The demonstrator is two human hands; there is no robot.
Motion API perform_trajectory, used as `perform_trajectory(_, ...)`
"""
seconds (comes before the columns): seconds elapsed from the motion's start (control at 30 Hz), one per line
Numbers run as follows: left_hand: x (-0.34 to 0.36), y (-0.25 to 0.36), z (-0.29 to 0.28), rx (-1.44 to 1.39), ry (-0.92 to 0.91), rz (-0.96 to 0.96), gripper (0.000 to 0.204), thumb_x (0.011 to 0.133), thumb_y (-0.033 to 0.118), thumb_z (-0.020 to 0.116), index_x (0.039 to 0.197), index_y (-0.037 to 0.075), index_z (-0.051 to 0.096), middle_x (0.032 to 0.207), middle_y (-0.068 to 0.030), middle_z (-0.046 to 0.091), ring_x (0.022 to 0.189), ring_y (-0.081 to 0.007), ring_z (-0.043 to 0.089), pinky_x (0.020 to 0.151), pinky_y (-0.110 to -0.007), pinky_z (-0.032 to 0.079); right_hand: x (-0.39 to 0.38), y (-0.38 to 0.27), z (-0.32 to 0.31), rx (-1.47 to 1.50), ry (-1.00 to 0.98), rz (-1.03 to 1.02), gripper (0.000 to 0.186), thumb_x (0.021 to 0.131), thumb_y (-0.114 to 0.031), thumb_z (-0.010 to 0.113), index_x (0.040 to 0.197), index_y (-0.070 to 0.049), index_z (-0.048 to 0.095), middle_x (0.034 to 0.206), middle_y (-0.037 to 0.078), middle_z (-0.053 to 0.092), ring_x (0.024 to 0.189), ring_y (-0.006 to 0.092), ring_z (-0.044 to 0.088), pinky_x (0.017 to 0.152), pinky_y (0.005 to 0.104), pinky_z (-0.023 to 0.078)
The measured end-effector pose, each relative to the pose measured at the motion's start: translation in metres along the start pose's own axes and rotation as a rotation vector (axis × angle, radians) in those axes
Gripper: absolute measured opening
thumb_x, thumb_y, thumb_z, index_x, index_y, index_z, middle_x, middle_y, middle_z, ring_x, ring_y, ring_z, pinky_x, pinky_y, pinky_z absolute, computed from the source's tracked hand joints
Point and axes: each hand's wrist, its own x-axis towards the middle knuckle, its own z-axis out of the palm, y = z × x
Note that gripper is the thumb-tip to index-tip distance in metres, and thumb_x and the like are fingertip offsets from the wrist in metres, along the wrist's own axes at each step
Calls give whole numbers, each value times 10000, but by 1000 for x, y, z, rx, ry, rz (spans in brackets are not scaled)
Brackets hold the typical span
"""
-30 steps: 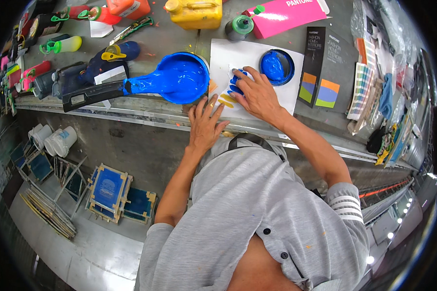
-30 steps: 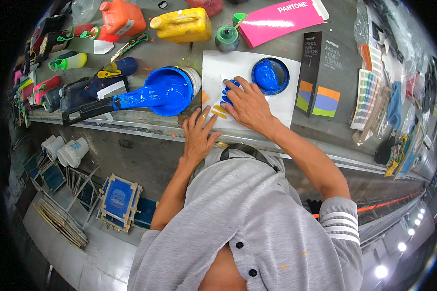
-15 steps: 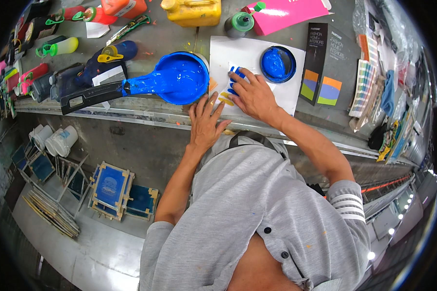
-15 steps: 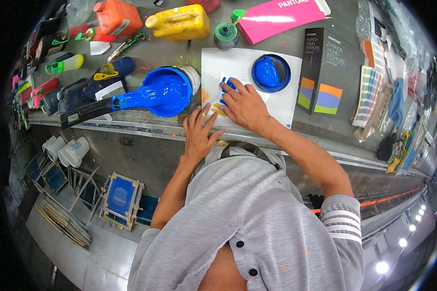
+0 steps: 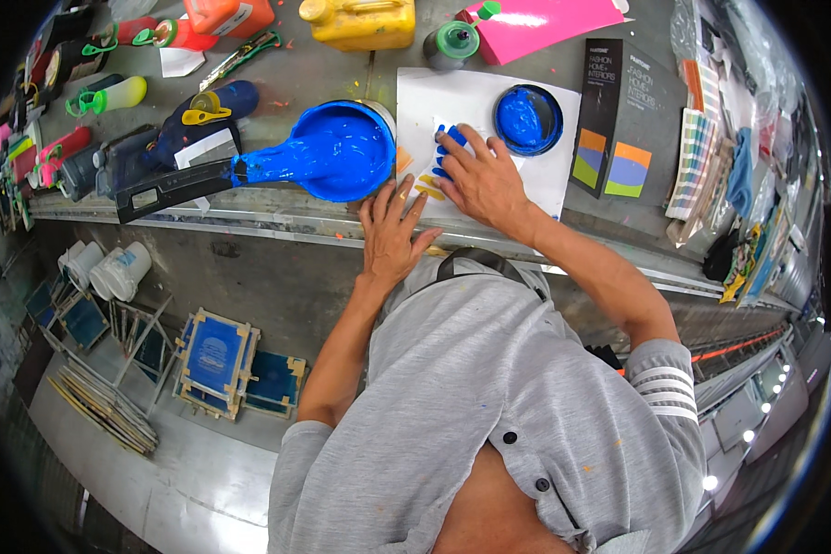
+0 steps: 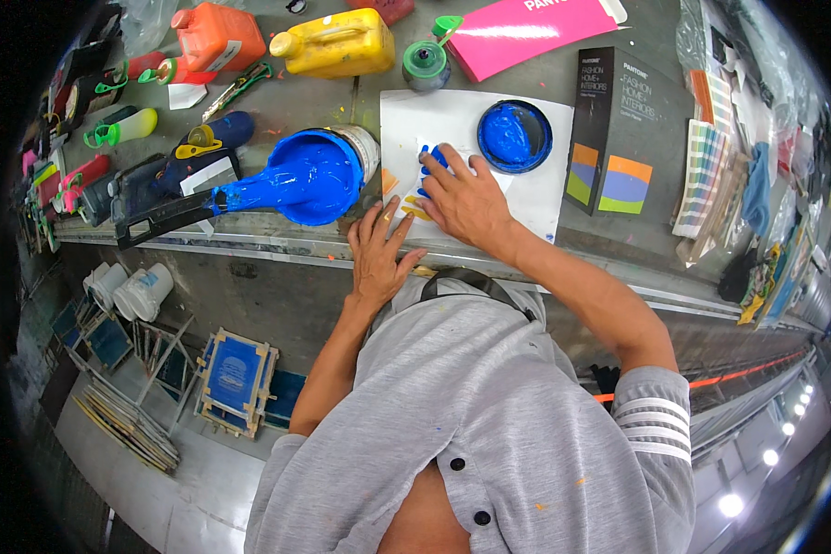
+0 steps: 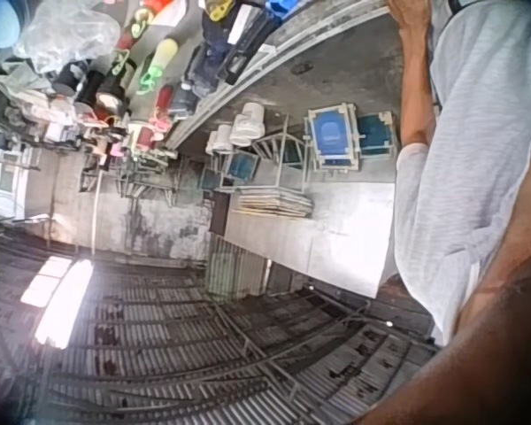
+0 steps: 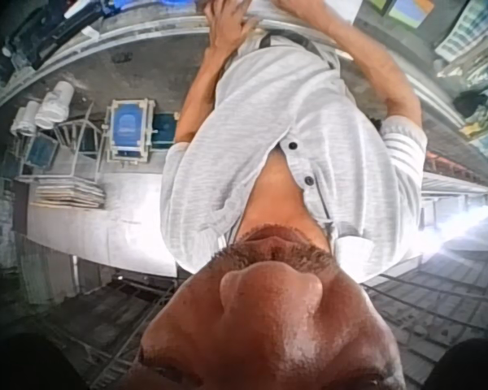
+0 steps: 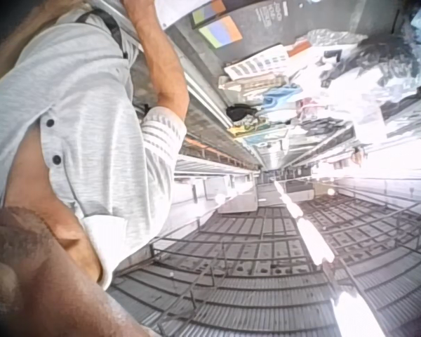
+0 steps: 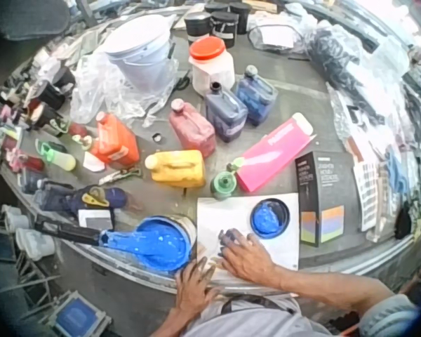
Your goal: The person mixes blue paint in a blue plastic container using a black stir stick. They repeatedly stir the mixture, scrape the sides of the container, and occasionally lift the stick to check the paint's consistency. The person also briefly handles a white paper with blue paint smears and a small blue bottle.
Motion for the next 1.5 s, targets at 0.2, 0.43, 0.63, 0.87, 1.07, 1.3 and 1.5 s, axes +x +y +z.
perform_trajectory(0.2, 1, -1, 1, -19, 12, 7, 565, 837, 435, 735, 1269, 83, 644, 1521, -116, 450, 1387, -339, 362, 1083, -550, 267, 2, 3, -1, -22, -6, -29, 272, 894, -333, 680, 987, -80, 642, 1369, 76, 578, 1310, 303, 460, 907, 459, 417)
perform_trajectory(0.43, 1, 1, -1, -17, 12, 1, 563, 837, 439, 733, 1255, 72, 650, 1520, -113, 452, 1386, -338, 363, 1085, -547, 266, 6, 6, 0, -39, 42, -3, 253, 889, -317, 687, 976, -83, 642, 1360, 82, 584, 1316, 303, 457, 905, 464, 417)
perform_trajectory(0.63, 1, 0, 0, -10, 8, 1, 560, 839, 434, 731, 1260, 73, 648, 1518, -112, 454, 1384, -337, 369, 1094, -550, 258, 0, 1, 0, -11, 5, -31, 237, 884, -293, 693, 969, -78, 644, 1366, 83, 578, 1314, 313, 459, 910, 472, 415)
perform_trajectory(0.87, 2, 0, -1, 7, 9, 11, 555, 829, 408, 738, 1278, 93, 649, 1523, -109, 451, 1377, -331, 385, 1079, -527, 274, 8, 10, -7, 1, 122, 108, 247, 874, -285, 694, 977, -65, 646, 1331, 90, 603, 1277, 321, 485, 907, 459, 418)
perform_trajectory(1.07, 2, 0, -2, -29, 36, 3, 501, 842, 311, 735, 1270, 67, 646, 1477, -115, 497, 1346, -339, 418, 1078, -514, 296, -17, 9, -26, 335, 363, 464, 90, 894, -126, 665, 924, -41, 654, 938, 56, 660, 786, 223, 620, 651, 310, 479)
perform_trajectory(1.3, 3, -5, 7, -221, 190, -66, 425, 894, 123, 657, 1303, 20, 596, 1326, -168, 579, 1233, -368, 499, 1042, -471, 370, -62, -1, -39, 1611, 121, 1616, 222, 938, -219, 632, 1070, -41, 625, 797, 29, 596, 573, 121, 537, 483, 256, 357)
perform_trajectory(1.5, 16, 2, 3, -295, 146, -157, 500, 934, 83, 595, 1421, 17, 502, 1334, -185, 571, 1217, -372, 491, 1047, -473, 365, -58, -4, -30, 1777, 211, 1738, 248, 924, -236, 644, 1093, -56, 619, 804, 36, 600, 602, 116, 536, 469, 247, 317)
